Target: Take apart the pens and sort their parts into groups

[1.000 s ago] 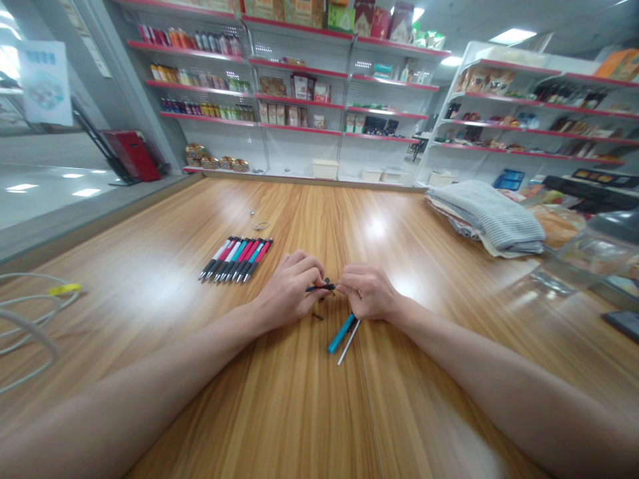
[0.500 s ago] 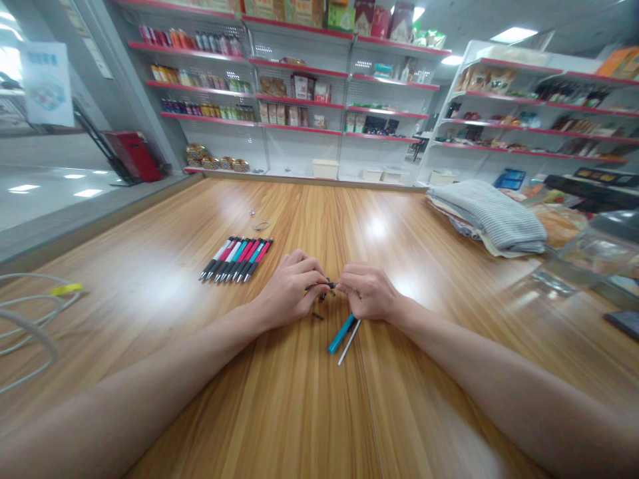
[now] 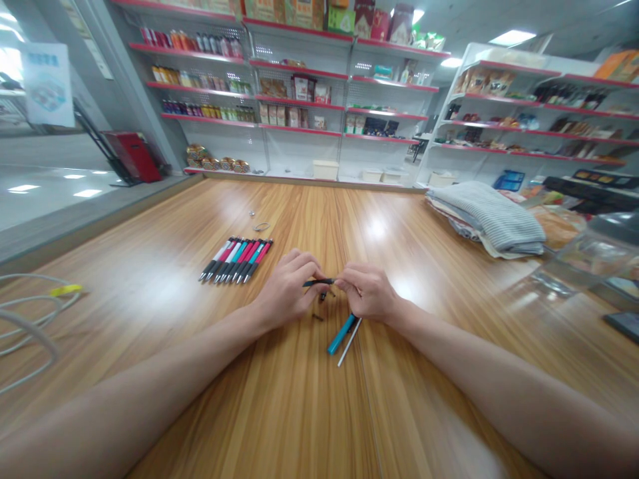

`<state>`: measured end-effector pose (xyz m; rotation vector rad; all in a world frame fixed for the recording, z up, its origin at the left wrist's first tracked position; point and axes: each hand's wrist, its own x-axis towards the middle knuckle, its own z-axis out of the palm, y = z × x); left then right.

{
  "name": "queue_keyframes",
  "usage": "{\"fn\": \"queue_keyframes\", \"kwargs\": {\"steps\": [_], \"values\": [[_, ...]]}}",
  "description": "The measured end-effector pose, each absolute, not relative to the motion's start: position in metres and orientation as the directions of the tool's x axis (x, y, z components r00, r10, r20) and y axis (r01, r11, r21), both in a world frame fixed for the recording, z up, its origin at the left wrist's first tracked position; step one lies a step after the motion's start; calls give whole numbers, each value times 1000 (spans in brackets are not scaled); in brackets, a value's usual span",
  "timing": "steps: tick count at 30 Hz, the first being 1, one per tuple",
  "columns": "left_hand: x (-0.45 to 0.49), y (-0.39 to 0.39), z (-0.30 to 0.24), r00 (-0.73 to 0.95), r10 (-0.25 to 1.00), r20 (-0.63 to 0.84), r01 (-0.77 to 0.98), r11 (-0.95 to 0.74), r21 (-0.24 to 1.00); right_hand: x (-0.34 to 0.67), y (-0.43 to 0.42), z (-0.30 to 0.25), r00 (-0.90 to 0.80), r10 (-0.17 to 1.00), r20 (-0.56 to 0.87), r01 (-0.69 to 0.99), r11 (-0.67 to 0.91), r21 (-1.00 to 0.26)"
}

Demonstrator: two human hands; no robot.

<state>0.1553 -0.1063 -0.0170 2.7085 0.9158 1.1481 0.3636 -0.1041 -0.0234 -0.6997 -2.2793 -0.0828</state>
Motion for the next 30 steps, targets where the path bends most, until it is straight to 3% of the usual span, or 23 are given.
{"fn": "queue_keyframes", "kwargs": {"steps": [2, 4, 6, 8, 12, 19, 25, 30], "values": [[154, -102, -19, 453, 564, 690, 486, -805, 340, 363, -103, -24, -522, 490, 699, 535, 826, -179], [152, -96, -22, 252, 617, 745, 425, -762, 488, 364, -102, -25, -470, 510, 720, 558, 804, -205], [150, -90, -23, 44, 672, 739, 273, -720, 638, 366, -100, -25, -435, 523, 733, 575, 788, -221], [149, -85, -23, -51, 714, 698, 113, -690, 715, 367, -99, -26, -414, 528, 741, 586, 778, -227], [145, -77, -23, -75, 772, 631, -6, -633, 774, 368, -98, -25, -407, 531, 743, 590, 774, -230], [141, -70, -26, -3, 819, 573, -8, -573, 819, 366, -101, -23, -403, 499, 767, 589, 783, -201], [140, -70, -25, -69, 811, 581, -28, -583, 812, 366, -100, -24, -397, 502, 769, 595, 778, -200], [140, -72, -22, 13, 837, 546, 10, -546, 837, 366, -100, -25, -393, 507, 767, 595, 776, -208]]}}
